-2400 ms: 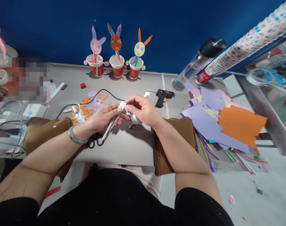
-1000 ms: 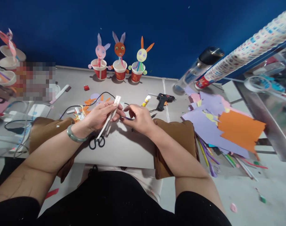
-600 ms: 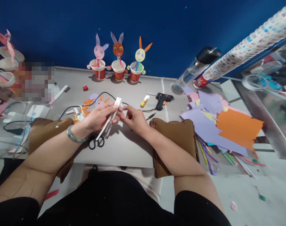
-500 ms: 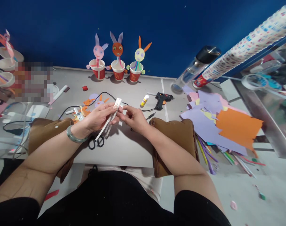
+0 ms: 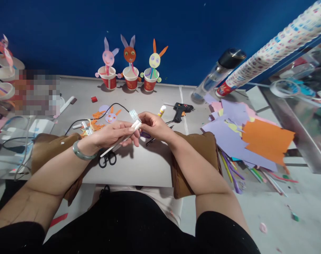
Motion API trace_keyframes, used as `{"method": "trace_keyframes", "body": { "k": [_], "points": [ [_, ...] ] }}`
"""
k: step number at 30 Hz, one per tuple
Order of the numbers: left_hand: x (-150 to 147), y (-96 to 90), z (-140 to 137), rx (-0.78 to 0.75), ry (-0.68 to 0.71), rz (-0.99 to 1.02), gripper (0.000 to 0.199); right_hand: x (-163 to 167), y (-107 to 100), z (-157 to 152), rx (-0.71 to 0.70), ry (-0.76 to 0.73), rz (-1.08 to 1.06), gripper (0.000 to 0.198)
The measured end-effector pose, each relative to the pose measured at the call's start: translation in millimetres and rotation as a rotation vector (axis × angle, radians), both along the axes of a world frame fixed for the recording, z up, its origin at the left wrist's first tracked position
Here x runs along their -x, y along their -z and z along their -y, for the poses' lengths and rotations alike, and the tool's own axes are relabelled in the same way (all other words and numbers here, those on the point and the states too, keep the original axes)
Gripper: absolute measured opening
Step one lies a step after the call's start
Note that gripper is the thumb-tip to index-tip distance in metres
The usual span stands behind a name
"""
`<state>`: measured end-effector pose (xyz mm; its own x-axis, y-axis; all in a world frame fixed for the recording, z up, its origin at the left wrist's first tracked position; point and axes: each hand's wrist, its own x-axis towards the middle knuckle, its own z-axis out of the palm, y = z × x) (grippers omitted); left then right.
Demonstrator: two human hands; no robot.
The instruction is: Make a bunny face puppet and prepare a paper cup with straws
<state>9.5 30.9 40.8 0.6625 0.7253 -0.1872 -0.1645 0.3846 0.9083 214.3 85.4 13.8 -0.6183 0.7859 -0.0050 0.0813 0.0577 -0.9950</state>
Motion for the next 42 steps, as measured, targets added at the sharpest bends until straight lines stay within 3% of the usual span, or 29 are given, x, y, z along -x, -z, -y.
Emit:
{"method": "trace_keyframes", "body": {
  "k": [7,19,26,33,38,42],
  "points": [
    [2,1.1,3,-0.016,0.171,-0.095,0.031,-2,0,0,0.002,-0.100,-0.030,0.026],
    [-1,12.8,2,0.062,0.226,-0.094,0.032,-4,-1,2,-0.015,-0.053,-0.053,0.032],
    [-3,5.9,4,0.089,0.194,-0.134,0.036,-6,-11,6,-0.099,-0.072,-0.015,0.015],
    [-4,11.8,4,0.058,0.171,-0.140,0.025,-7,-12,10,-0.119,-0.111,-0.029,0.030],
    [-7,7.4,4,-0.016,0.065,-0.224,0.025,-7,-16,13,-0.224,-0.170,-0.074,0.028],
    [-9,8.1,1,-0.146,-0.064,-0.380,0.016,-4,-16,16,-0.216,-0.096,-0.086,0.028]
  ]
}}
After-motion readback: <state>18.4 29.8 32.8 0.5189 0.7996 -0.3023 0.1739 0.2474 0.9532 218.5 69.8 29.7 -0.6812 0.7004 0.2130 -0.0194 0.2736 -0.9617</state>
